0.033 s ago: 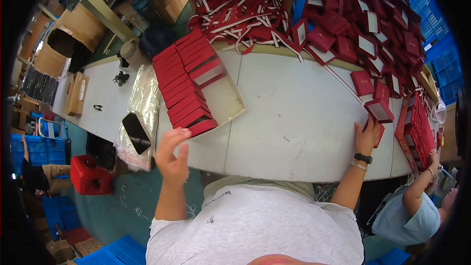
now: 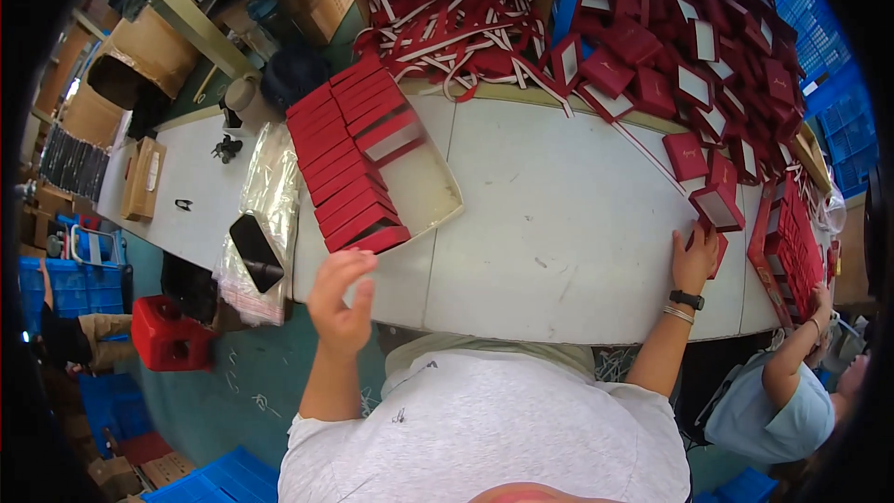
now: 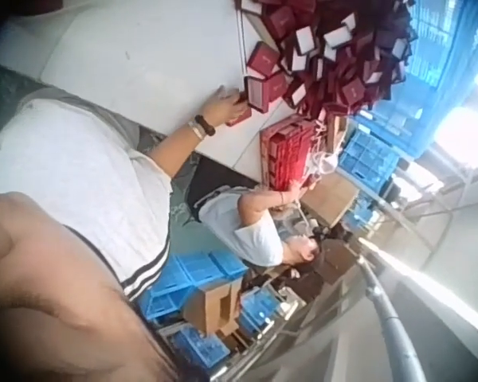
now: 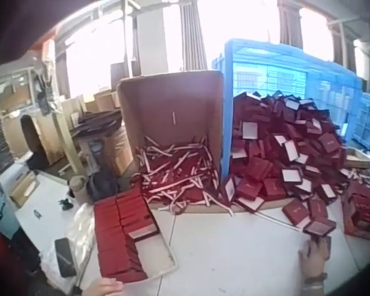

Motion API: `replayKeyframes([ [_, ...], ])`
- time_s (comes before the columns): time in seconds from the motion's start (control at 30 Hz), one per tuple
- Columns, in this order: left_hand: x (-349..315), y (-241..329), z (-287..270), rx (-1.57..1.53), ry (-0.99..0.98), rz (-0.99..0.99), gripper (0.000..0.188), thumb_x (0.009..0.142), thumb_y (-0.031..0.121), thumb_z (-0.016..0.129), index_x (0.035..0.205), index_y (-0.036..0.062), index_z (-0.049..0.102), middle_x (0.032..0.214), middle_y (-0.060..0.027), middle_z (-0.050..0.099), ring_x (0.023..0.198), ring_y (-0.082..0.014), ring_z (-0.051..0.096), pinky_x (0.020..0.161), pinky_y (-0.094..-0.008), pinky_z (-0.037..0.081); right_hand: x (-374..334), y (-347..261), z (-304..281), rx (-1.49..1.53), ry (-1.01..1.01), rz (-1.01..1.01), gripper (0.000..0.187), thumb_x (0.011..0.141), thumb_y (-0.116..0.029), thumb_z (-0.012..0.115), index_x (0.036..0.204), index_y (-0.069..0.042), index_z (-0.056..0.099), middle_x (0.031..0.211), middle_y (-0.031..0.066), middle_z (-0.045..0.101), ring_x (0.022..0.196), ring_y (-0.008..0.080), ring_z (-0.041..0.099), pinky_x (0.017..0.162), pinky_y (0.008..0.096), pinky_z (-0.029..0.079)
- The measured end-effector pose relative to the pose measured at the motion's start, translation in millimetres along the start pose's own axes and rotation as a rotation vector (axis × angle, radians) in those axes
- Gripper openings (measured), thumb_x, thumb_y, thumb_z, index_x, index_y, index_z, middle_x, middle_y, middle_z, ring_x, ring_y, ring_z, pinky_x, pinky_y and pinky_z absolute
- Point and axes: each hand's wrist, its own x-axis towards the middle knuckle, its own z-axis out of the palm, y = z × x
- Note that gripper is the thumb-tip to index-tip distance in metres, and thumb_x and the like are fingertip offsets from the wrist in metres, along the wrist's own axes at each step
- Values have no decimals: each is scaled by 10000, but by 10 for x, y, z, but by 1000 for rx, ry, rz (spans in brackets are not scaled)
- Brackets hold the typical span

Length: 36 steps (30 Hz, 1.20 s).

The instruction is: The recorder is inserting red ribbons into small red jewelry boxes at a packaging workstation.

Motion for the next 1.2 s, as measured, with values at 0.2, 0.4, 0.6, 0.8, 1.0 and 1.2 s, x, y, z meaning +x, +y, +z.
replayKeyframes([
  [0.2,23,122,343,29,-175,153,225,687,-5,645,912,-3,635,912,-121,629,847,-291,597,771,-374,478,-43,-69,-130,32,-29,-71,312,757,-227,689,1044,-151,593,1311,121,449,1204,343,393,955,484,343],
  [0.4,890,-341,25,469,-56,22,337,793,207,651,1104,77,625,1206,-104,542,1165,-304,445,994,-412,339,-160,26,-45,196,87,-218,267,764,-172,675,1003,-95,583,1124,63,572,1192,324,405,991,474,315],
  [0.6,1025,-792,7,875,-264,151,388,816,366,618,1143,158,635,1303,-56,488,1296,-299,313,1074,-463,201,-167,-10,-71,102,81,-142,252,759,-172,677,985,-101,592,1124,57,572,1202,320,400,1016,481,283],
  [0.8,1035,-737,18,873,-286,152,394,809,373,624,1109,119,649,1289,-55,497,1280,-302,339,1075,-467,207,-65,-51,-76,271,212,-146,409,746,-258,712,1073,-66,559,1203,116,521,1192,328,404,986,479,323],
  [1.0,1056,-546,-81,715,-81,125,362,802,277,653,1087,56,629,1220,-103,538,1232,-295,391,1037,-424,278,166,-499,-91,-21,124,-217,715,707,-462,719,1264,-93,463,1304,216,415,1187,380,407,986,465,329],
  [1.2,225,-5,-104,212,-62,107,276,738,88,684,1002,24,636,1012,-129,616,948,-301,576,841,-354,456,171,-603,32,183,-21,-143,695,740,-444,685,1303,-128,430,1329,242,388,1183,395,410,975,467,351],
])
